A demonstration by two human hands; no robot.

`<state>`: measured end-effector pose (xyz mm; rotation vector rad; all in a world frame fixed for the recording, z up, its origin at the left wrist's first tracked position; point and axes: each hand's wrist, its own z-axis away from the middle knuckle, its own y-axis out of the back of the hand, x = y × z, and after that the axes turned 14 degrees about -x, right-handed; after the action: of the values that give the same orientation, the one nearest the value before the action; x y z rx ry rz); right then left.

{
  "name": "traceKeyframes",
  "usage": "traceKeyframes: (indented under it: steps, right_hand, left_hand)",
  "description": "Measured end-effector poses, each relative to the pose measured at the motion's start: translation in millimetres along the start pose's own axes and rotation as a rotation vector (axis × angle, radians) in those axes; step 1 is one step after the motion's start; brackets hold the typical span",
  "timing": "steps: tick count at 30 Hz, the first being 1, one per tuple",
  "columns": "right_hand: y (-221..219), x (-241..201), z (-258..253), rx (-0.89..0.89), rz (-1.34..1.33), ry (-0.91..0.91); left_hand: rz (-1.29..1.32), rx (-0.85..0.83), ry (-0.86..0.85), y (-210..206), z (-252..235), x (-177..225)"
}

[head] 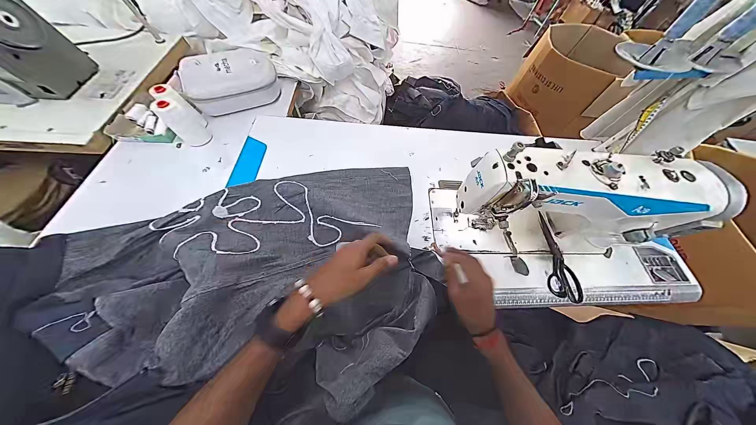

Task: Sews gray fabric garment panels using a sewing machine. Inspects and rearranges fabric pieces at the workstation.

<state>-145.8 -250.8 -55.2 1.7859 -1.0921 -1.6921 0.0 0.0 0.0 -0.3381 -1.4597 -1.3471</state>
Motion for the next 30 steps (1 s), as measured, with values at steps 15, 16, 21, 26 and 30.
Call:
traceKeyframes:
  steps: [15,16,21,26,30]
  right_hand:
    - [162.4,135.4,48.2,-0.162,0.281,-0.646]
    - [162.8,135.8,52.3,-0.124,0.179,-0.679]
    - [142.6,118.8,101.7,0.231,-1.168,-0.402]
    - [96.7,51.3,126.9,-0.121,-1.715,0.051]
    - [83.9,33.2,92.4,-0.568,-1.582,-0.105]
  left_hand:
    - [0.739,0.071,0.102,-67.8,-57.5,9.6]
    - [0.758,0.05,0.112,-68.1,-54.5,7.3]
    - [0.831,-0.07,0.078,-52.3,-46.0,9.5]
    - [0.957,-0.185,0.026,-44.3,-47.4,5.1]
    - [1.055,-0.295,-0.066,-47.1,-54.6,-10.2]
